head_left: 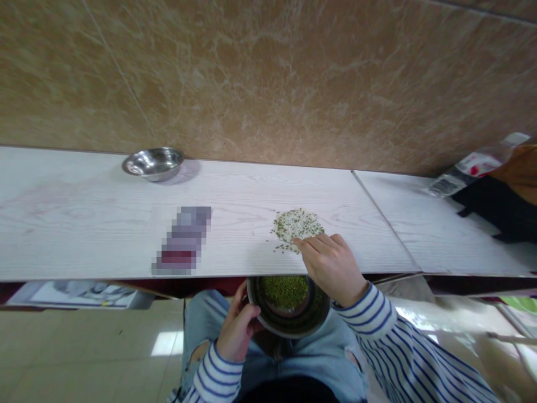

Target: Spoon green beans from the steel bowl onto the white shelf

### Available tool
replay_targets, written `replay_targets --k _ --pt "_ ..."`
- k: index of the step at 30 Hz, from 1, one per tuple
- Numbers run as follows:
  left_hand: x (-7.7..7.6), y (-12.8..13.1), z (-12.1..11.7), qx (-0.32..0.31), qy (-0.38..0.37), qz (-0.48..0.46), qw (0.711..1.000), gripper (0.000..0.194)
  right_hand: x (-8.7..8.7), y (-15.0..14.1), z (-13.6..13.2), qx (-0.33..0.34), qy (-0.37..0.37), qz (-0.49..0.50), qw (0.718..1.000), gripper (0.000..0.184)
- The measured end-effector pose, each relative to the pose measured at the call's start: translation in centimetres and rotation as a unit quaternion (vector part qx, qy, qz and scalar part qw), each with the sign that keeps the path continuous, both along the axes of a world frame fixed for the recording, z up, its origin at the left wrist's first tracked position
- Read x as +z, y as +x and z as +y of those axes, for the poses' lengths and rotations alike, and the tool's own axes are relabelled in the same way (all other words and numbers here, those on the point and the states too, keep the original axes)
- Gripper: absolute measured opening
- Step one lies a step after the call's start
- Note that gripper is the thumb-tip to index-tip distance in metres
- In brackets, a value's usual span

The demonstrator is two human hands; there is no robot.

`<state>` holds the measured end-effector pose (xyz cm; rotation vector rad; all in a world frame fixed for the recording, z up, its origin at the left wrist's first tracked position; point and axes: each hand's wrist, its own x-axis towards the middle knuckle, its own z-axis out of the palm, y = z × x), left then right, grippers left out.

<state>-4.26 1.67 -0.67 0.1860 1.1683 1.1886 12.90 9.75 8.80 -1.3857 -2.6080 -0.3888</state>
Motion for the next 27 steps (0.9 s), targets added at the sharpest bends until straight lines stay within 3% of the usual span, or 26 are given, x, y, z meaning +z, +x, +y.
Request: replay_targets --k 27 --pt "-0.4 0.3 -0.1 -0.02 0.017 -0.009 1.0 0.06 -0.1 2.3 -2.6 -0.004 -0.03 0.034 0.999 0.027"
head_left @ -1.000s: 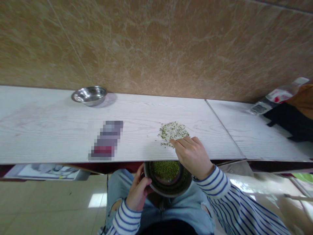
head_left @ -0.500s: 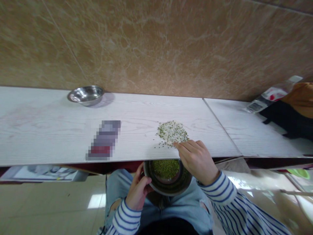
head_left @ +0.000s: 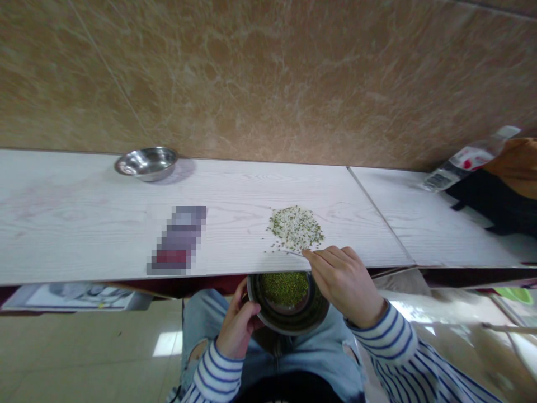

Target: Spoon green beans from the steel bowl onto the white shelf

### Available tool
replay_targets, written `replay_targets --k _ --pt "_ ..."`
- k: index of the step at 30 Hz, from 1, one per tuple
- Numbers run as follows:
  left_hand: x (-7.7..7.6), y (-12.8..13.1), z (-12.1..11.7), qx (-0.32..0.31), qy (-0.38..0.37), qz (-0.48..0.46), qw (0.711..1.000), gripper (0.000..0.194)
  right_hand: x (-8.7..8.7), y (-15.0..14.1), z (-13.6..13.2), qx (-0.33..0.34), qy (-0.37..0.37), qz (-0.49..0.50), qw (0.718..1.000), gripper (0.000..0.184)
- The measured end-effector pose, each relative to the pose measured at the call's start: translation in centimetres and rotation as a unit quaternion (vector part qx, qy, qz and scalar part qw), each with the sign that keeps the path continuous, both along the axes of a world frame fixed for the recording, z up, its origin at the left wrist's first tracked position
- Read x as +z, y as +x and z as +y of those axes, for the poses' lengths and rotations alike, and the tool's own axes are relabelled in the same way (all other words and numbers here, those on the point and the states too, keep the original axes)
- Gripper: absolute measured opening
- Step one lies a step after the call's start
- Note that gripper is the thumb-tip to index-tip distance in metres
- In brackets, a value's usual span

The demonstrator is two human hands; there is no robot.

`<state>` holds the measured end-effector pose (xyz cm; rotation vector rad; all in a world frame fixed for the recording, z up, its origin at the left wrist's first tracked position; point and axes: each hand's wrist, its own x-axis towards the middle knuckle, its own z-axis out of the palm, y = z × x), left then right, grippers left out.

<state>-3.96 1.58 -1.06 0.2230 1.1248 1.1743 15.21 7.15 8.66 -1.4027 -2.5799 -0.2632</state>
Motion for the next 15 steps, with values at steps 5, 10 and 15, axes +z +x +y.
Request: replay_targets --k 5,10,15 --pt "0.0 0.0 0.0 -0.001 -0.008 0.0 1.0 0.061 0.0 0.1 0.0 -0.008 -0.001 -0.01 1.0 0.028" --pt "-0.1 0.0 0.1 0.0 -0.004 -0.005 1.0 0.061 -0.1 0.5 -0.5 -0.007 -0.009 0.008 1.0 0.027" --pt "-0.1 0.0 0.1 -0.008 -0.003 -0.001 1.0 0.061 0.0 0.6 -1.1 -0.006 -0.016 0.017 1.0 0.027"
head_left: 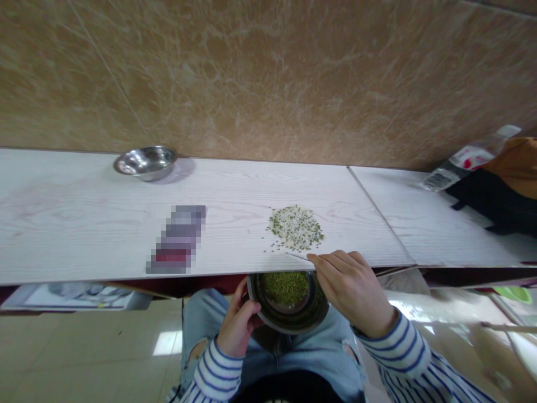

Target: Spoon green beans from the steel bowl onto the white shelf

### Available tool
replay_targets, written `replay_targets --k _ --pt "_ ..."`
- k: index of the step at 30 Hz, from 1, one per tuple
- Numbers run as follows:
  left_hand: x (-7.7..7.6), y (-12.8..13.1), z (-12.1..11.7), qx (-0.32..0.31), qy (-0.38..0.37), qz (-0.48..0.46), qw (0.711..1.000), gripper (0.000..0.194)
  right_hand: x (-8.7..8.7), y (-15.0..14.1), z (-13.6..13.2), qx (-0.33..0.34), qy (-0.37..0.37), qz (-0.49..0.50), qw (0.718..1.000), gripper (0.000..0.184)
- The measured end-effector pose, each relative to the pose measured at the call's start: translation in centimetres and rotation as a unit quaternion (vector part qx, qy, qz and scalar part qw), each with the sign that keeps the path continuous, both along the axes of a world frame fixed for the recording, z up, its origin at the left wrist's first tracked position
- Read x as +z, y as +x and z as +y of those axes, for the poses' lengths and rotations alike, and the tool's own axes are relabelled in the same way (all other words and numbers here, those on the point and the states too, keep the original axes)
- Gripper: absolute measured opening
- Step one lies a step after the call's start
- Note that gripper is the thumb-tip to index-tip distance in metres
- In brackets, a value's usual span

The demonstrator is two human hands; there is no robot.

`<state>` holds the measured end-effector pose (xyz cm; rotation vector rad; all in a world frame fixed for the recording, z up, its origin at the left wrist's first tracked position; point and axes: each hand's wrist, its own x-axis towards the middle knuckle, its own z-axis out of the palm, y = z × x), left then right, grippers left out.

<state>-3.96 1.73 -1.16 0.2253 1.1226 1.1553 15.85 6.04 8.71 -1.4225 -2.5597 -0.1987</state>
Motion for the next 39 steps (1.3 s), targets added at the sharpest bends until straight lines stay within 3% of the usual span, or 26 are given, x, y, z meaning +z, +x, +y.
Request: replay_targets --k 12,27,39 --pt "-0.3 0.0 0.0 0.013 -0.008 0.0 1.0 0.059 0.1 0.2 0.6 -0.017 0.012 -0.022 1.0 0.027" --pt "0.1 -0.3 0.1 0.023 -0.008 0.006 1.0 0.058 0.2 -1.8 1.3 -0.023 0.03 -0.03 0.999 0.028" --pt "0.0 -0.2 0.2 0.02 -0.007 0.006 1.0 0.058 0.3 -2.1 1.2 -0.017 0.007 -0.018 1.0 0.028"
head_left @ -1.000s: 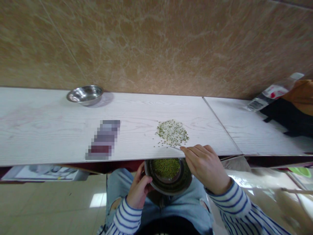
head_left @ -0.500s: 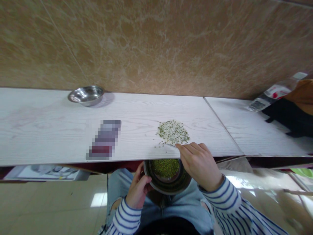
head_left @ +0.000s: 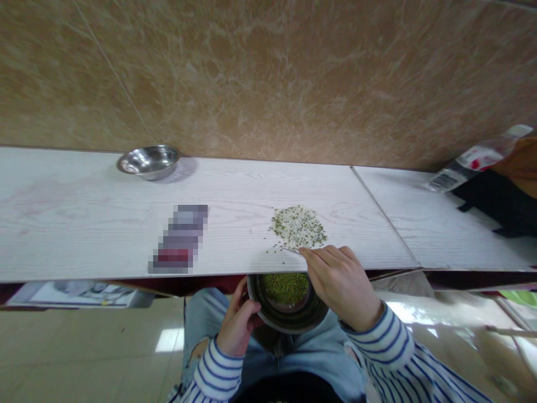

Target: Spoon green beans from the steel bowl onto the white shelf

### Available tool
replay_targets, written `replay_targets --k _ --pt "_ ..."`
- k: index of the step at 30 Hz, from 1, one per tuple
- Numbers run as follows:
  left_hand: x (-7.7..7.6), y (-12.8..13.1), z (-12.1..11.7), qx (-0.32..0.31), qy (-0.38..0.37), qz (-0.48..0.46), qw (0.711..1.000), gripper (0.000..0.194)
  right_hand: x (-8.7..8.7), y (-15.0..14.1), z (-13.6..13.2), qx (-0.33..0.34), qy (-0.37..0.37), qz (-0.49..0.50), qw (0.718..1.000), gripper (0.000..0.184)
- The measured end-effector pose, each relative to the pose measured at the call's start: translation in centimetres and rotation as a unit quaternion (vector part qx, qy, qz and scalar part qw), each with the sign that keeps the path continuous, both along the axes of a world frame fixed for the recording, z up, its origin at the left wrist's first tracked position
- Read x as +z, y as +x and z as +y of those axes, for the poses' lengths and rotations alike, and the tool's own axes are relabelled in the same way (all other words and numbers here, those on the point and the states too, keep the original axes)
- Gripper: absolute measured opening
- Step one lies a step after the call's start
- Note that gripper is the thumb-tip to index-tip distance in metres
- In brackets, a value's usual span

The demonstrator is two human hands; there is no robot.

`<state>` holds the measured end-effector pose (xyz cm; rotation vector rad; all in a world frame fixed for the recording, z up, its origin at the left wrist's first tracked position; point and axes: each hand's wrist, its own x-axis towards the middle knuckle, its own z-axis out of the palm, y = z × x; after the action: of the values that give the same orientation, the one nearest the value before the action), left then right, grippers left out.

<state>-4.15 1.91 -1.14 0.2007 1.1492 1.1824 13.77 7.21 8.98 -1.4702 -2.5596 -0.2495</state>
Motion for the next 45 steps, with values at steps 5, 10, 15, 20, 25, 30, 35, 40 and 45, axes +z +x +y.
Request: replay_targets --k 5,10,15,20,25,30,35,40,45 --pt "0.03 -0.12 -0.01 0.011 -0.005 0.002 1.0 0.06 -0.17 -0.31 0.21 0.004 0.007 -0.008 1.0 0.029" --pt "-0.17 -0.15 0.02 0.007 -0.005 0.007 1.0 0.058 -0.18 -0.04 0.24 -0.014 0.017 -0.007 1.0 0.028" --pt "-0.19 -0.03 0.05 0.006 -0.006 -0.001 1.0 0.058 -0.18 -0.04 0.24 -0.007 0.029 -0.004 1.0 0.028" --pt "0.26 -0.02 0.05 0.009 -0.002 0.002 1.0 0.059 -0.11 -0.39 0.57 -0.013 0.02 -0.006 1.0 0.028" --pt "0.15 -0.12 0.02 0.011 -0.004 0.01 1.0 0.058 -0.06 -0.58 0.58 -0.006 0.011 -0.002 1.0 0.028" --pt "-0.06 -0.19 0.0 0.011 -0.003 0.006 1.0 0.059 -0.13 -0.63 0.28 -0.003 0.012 -0.001 1.0 0.029" --pt "0.08 -0.33 -0.02 0.013 -0.002 0.003 1.0 0.058 -0.06 -0.55 0.39 -0.001 0.006 0.001 1.0 0.029" --pt "0.26 -0.41 0.01 0.008 0.001 0.006 1.0 0.058 -0.08 -0.21 0.31 0.004 0.001 0.012 1.0 0.029" --pt "0.24 -0.25 0.02 0.004 0.0 -0.002 1.0 0.059 -0.21 -0.03 0.02 0.007 -0.012 0.011 1.0 0.029"
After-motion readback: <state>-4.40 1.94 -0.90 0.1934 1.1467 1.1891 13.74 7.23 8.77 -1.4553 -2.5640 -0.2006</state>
